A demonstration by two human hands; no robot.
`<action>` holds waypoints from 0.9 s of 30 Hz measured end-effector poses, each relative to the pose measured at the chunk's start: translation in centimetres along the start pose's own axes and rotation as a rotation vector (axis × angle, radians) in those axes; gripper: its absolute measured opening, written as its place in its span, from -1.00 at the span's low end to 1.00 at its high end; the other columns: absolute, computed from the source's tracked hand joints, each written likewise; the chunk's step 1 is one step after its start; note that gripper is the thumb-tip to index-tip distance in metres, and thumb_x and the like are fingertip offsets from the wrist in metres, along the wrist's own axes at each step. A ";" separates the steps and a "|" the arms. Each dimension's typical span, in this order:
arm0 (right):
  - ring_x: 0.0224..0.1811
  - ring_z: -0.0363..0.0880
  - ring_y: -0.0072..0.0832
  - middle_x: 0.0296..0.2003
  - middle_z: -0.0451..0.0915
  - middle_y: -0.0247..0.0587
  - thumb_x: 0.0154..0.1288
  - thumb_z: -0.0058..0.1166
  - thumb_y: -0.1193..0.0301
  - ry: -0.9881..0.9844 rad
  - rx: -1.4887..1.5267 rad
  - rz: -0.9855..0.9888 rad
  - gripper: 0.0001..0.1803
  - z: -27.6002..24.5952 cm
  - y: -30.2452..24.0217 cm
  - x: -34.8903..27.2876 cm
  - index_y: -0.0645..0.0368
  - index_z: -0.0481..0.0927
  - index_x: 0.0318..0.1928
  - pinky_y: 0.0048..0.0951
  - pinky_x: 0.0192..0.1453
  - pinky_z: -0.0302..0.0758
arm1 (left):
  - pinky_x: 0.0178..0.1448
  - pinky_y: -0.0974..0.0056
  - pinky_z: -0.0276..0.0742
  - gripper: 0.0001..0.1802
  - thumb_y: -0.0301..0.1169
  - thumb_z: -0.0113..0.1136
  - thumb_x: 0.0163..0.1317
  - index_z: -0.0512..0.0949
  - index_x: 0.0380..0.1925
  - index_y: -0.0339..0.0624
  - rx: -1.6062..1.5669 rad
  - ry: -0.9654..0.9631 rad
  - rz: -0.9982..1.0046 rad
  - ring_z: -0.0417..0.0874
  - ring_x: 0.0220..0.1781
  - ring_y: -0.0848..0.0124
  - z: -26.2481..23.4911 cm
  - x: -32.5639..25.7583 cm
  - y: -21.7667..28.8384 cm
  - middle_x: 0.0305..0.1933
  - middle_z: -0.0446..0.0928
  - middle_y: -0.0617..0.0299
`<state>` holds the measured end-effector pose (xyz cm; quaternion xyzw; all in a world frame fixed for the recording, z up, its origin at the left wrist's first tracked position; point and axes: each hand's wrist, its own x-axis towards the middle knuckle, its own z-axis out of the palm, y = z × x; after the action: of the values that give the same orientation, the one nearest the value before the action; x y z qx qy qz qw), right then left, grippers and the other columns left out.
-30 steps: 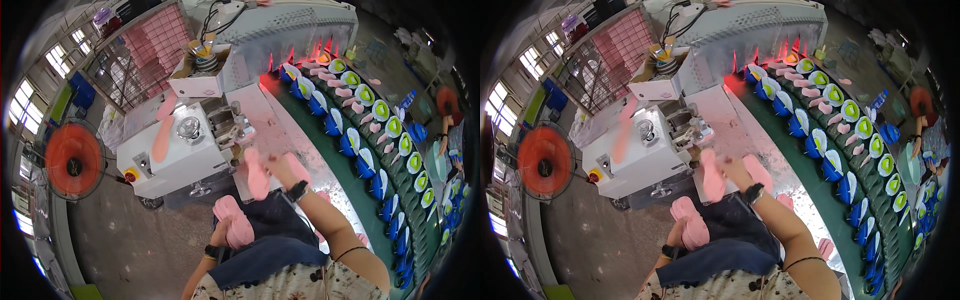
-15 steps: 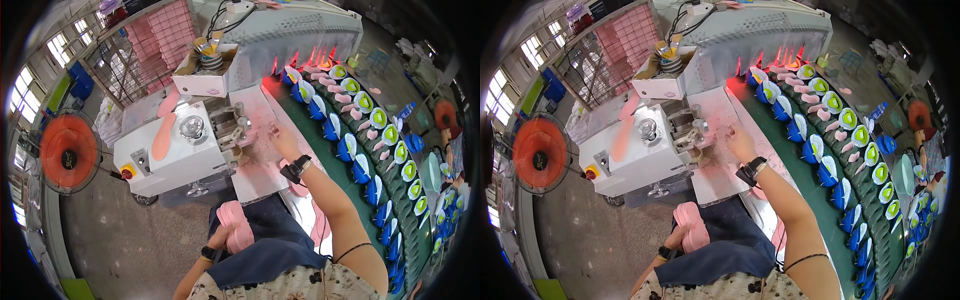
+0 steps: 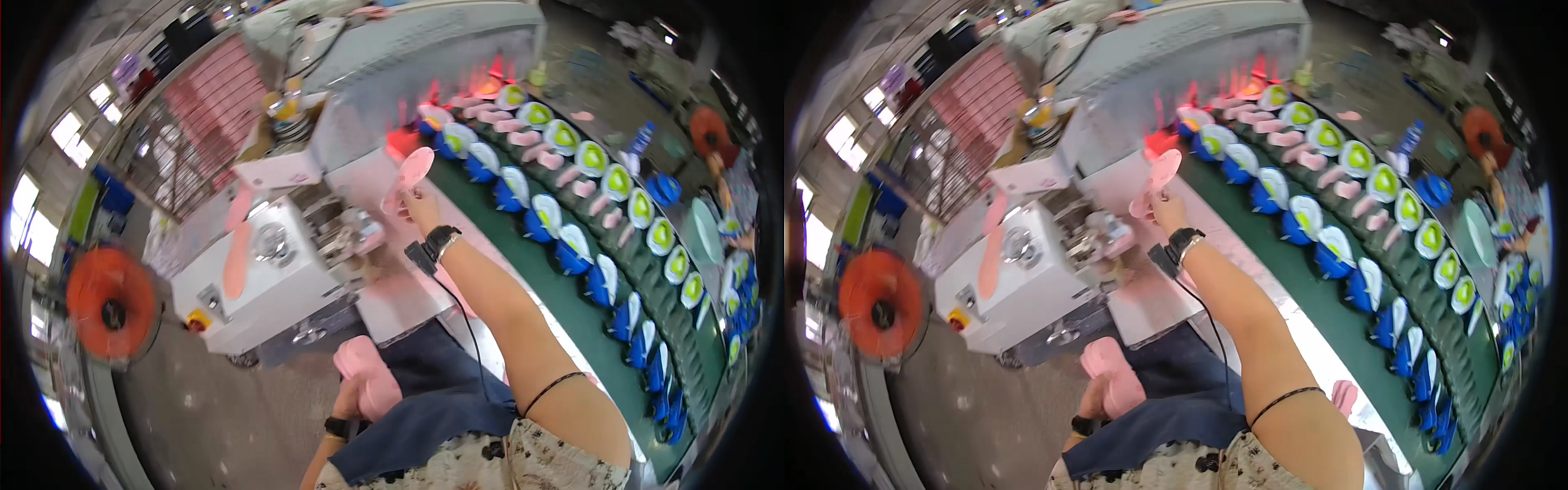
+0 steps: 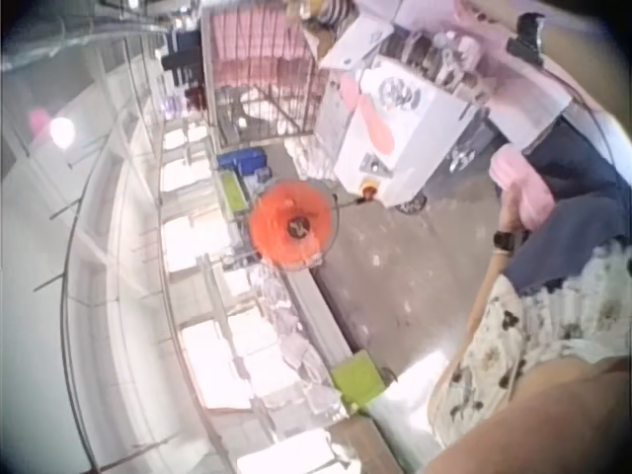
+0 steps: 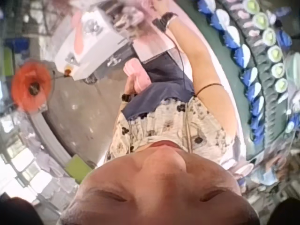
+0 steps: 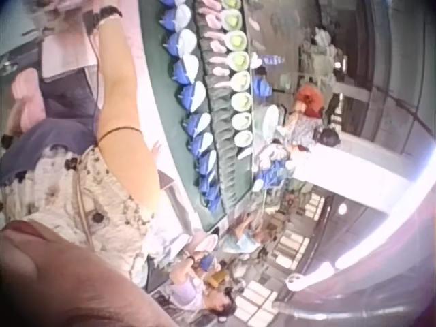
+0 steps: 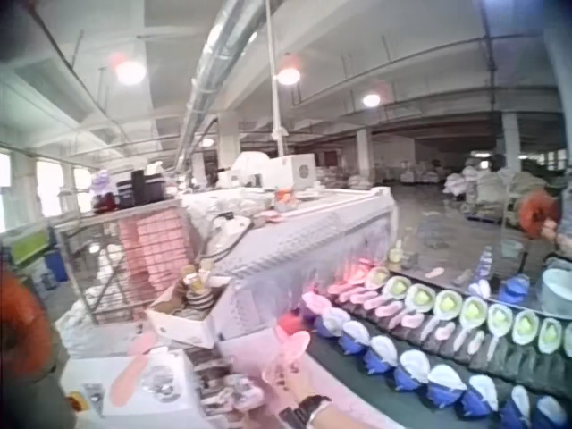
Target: The person assembles pink slipper insoles into blue slipper molds on a conveyor belt. They pick up pink insoles from a pile, place them into the molds, and occasionally adjust the insoles or the molds. The task is performed in a factory setting with other workers visible in the background.
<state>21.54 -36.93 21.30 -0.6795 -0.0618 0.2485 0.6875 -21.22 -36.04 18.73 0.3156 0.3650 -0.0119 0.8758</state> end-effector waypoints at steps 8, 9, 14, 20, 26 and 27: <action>-0.65 0.62 -0.18 -0.46 0.54 0.02 0.30 -0.03 0.41 0.684 -0.182 -0.142 -0.58 -35.8 4.0 -9.0 0.17 0.17 0.10 -0.28 -0.68 0.57 | 0.10 0.09 0.47 -0.52 -0.11 -0.01 0.28 0.41 0.07 -0.21 -0.019 -0.145 -0.104 0.54 0.03 0.20 -0.3 3.4 -1.8 -0.01 0.52 0.08; -0.65 0.60 -0.22 -0.45 0.55 -0.01 0.28 -0.02 0.44 0.775 -0.173 -0.074 -0.53 -40.3 4.1 -11.7 0.16 0.16 0.15 -0.26 -0.66 0.57 | 0.11 0.07 0.45 -0.50 -0.09 -0.02 0.28 0.41 0.06 -0.22 -0.055 -0.137 -0.039 0.54 0.03 0.19 1.4 2.3 -1.0 -0.02 0.52 0.08; -0.38 0.68 -0.28 -0.32 0.66 -0.01 -0.04 0.16 0.43 1.078 -0.672 0.208 -0.63 -58.1 5.5 -19.1 0.27 0.61 -0.14 -0.34 -0.21 0.56 | 0.14 0.03 0.44 -0.52 -0.14 -0.04 0.29 0.38 0.08 -0.24 -0.024 -0.069 -0.073 0.54 0.03 0.18 4.2 2.3 -0.5 -0.01 0.51 0.07; -0.22 0.62 -0.45 -0.29 0.66 -0.12 -0.01 0.06 0.48 1.038 -0.540 -0.418 -0.58 -50.3 3.6 -11.7 0.31 0.58 -0.06 -0.44 0.00 0.50 | 0.08 0.05 0.48 -0.57 -0.18 0.01 0.25 0.42 0.01 -0.23 0.157 -0.104 0.040 0.57 -0.02 0.18 5.8 3.3 -1.0 -0.05 0.54 0.08; -0.33 0.54 -0.46 -0.36 0.53 -0.19 0.34 0.02 0.31 -0.187 -0.477 -0.109 -0.79 -15.1 1.3 -20.0 0.19 0.58 -0.20 -0.42 -0.23 0.47 | -0.02 0.12 0.50 -0.52 -0.23 0.33 -0.06 0.53 -0.13 -0.22 1.539 -0.237 0.505 0.61 -0.10 0.20 5.4 4.7 1.5 -0.13 0.58 0.02; -0.27 0.55 -0.29 -0.32 0.54 -0.08 0.37 -0.03 0.25 -0.299 -0.509 -0.253 -0.72 -11.8 2.1 -22.4 0.22 0.58 -0.19 -0.30 -0.17 0.47 | 0.01 0.20 0.50 -0.53 -0.25 0.28 0.07 0.50 -0.06 -0.29 1.067 -0.021 0.196 0.59 -0.07 0.29 8.4 3.5 2.0 -0.08 0.57 0.06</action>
<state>6.51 -57.20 24.11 -0.7726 -0.3064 0.2348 0.5041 -12.83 -38.40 22.02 0.7490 0.2685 -0.1170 0.5943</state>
